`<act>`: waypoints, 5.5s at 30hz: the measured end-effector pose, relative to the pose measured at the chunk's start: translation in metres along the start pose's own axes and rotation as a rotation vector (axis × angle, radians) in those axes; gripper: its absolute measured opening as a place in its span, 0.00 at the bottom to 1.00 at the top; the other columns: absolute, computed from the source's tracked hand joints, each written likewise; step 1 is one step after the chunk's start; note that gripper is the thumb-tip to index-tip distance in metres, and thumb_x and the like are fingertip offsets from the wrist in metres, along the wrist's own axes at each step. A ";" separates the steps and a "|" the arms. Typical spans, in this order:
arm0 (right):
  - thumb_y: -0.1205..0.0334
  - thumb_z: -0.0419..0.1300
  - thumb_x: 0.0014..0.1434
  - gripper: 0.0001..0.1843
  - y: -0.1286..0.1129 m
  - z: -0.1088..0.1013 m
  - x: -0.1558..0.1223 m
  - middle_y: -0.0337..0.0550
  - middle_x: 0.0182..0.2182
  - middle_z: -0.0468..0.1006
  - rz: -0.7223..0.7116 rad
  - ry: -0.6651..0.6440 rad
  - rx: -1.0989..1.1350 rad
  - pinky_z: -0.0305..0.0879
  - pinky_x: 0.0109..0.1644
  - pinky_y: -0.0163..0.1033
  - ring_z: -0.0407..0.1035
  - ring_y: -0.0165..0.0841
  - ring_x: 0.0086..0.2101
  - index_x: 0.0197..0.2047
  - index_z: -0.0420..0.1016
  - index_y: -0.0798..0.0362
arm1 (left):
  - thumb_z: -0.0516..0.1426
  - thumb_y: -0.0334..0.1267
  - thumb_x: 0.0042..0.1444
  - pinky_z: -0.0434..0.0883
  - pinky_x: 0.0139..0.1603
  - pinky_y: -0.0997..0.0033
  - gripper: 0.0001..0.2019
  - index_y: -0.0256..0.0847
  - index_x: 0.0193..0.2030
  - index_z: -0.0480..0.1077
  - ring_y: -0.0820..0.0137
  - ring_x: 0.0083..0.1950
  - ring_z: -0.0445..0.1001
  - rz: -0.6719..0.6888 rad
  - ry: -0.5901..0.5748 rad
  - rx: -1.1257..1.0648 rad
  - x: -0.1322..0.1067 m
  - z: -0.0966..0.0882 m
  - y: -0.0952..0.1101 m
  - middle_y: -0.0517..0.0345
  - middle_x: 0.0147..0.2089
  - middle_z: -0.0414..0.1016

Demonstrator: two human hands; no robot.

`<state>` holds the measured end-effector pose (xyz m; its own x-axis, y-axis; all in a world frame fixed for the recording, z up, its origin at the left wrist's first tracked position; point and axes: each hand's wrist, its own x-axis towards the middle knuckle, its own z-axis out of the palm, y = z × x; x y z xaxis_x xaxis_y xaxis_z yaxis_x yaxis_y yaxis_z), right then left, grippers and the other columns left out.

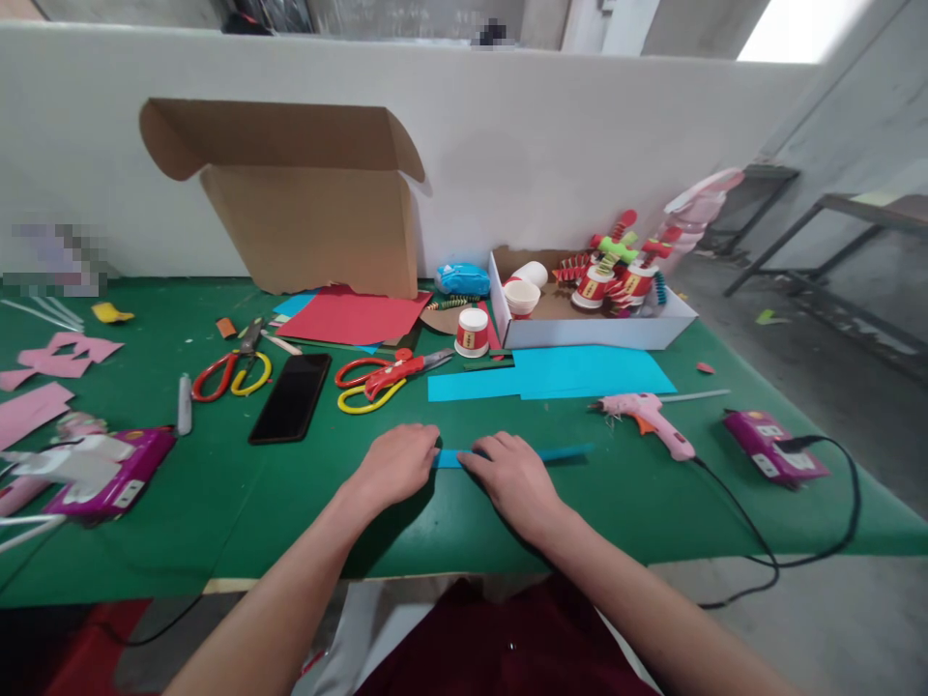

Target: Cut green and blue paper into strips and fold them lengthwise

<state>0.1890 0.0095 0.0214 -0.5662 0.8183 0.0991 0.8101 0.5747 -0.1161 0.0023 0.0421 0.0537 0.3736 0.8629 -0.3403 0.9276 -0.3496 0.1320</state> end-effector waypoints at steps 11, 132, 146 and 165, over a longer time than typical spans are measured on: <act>0.62 0.55 0.66 0.11 -0.002 0.003 0.001 0.45 0.40 0.77 -0.027 0.041 -0.063 0.56 0.40 0.41 0.64 0.37 0.38 0.48 0.77 0.47 | 0.44 0.23 0.57 0.68 0.54 0.56 0.15 0.37 0.43 0.69 0.60 0.52 0.69 0.102 0.535 -0.105 -0.026 0.006 0.008 0.45 0.48 0.73; 0.50 0.52 0.65 0.36 -0.005 -0.001 -0.076 0.54 0.64 0.63 -0.082 0.128 0.046 0.56 0.66 0.52 0.54 0.43 0.64 0.70 0.51 0.61 | 0.53 0.35 0.62 0.63 0.59 0.43 0.19 0.49 0.59 0.68 0.55 0.51 0.69 0.136 0.279 0.222 -0.031 0.047 0.075 0.50 0.54 0.71; 0.37 0.46 0.64 0.45 0.016 -0.001 -0.085 0.50 0.69 0.49 0.007 -0.090 0.059 0.45 0.70 0.56 0.45 0.45 0.68 0.72 0.41 0.57 | 0.51 0.31 0.62 0.61 0.59 0.40 0.26 0.51 0.66 0.60 0.53 0.51 0.69 0.135 0.295 0.219 -0.031 0.047 0.075 0.49 0.52 0.73; 0.44 0.42 0.68 0.30 0.019 -0.025 -0.037 0.52 0.59 0.71 0.122 0.145 0.392 0.42 0.70 0.61 0.59 0.44 0.62 0.58 0.72 0.54 | 0.49 0.32 0.63 0.61 0.61 0.41 0.24 0.46 0.65 0.61 0.52 0.58 0.68 0.140 0.283 0.186 -0.036 0.046 0.069 0.48 0.59 0.71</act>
<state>0.2297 -0.0102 0.0398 -0.4203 0.8860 0.1956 0.7352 0.4589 -0.4989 0.0532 -0.0297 0.0319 0.5078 0.8597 -0.0559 0.8602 -0.5095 -0.0214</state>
